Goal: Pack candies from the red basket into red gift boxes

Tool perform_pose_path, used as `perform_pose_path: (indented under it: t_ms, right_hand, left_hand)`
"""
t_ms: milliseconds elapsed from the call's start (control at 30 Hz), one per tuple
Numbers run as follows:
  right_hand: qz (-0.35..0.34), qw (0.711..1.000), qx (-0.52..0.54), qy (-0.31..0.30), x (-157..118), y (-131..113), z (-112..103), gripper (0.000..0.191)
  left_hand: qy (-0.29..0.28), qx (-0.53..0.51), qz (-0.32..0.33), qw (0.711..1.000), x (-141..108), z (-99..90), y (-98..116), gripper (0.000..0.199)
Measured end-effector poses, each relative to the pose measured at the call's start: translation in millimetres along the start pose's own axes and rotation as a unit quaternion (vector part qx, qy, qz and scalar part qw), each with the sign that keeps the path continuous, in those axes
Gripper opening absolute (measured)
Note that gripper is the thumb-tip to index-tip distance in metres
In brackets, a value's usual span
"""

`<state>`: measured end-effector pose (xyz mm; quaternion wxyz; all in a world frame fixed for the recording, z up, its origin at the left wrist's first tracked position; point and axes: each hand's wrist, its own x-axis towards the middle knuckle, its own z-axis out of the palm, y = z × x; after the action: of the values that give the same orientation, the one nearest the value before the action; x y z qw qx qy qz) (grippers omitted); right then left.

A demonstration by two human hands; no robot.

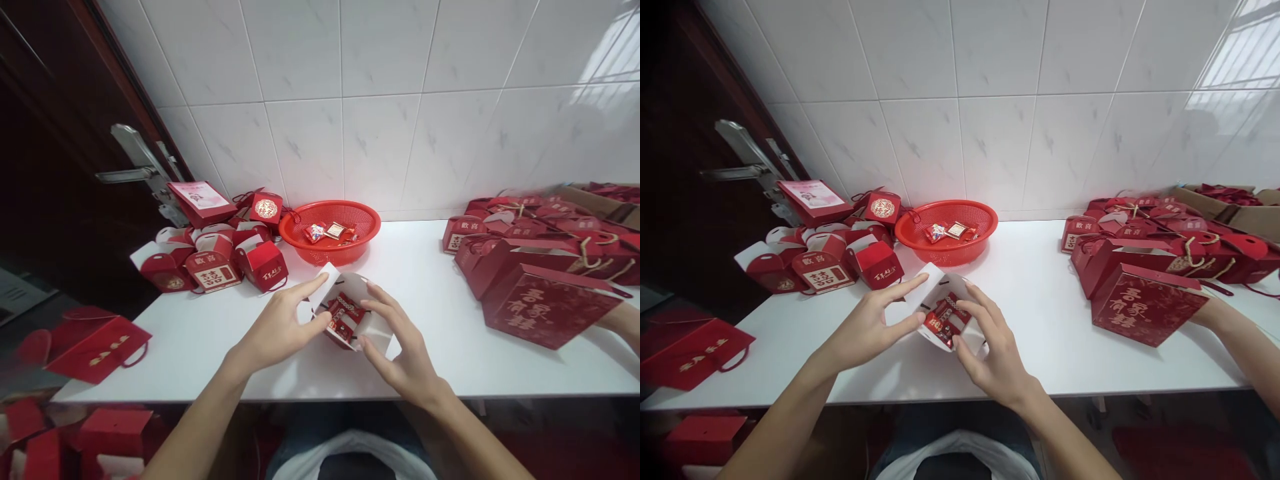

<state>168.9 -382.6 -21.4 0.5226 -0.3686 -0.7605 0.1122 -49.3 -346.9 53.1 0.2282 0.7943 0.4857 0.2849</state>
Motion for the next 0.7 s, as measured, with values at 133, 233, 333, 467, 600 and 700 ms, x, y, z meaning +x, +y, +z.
perform_pose_path:
  t_ms: [133,233,333,467,600,700]
  right_hand:
    - [0.006,1.000,0.012,-0.016,21,12,-6,0.037]
    - [0.017,1.000,0.014,-0.021,35,22,-10,0.031]
    - [0.024,0.998,0.032,-0.039,44,32,-13,0.029]
    - [0.051,0.990,0.090,-0.094,53,43,-16,0.029]
    - [0.084,0.974,0.171,-0.120,58,54,-13,0.029]
    - [0.098,0.964,0.217,-0.120,62,60,-9,0.031]
  left_hand:
    - [-0.029,-0.022,-0.052,0.998,19,2.4,-14,0.062]
    - [-0.034,-0.035,-0.073,0.996,26,7.5,-22,0.060]
    - [-0.027,-0.044,-0.076,0.996,29,11.2,-27,0.061]
    - [0.006,-0.028,-0.021,0.999,31,13.0,-31,0.055]
    - [0.032,-0.031,0.047,0.998,36,17.0,-33,0.047]
    - [0.046,-0.043,0.076,0.995,39,20.5,-34,0.048]
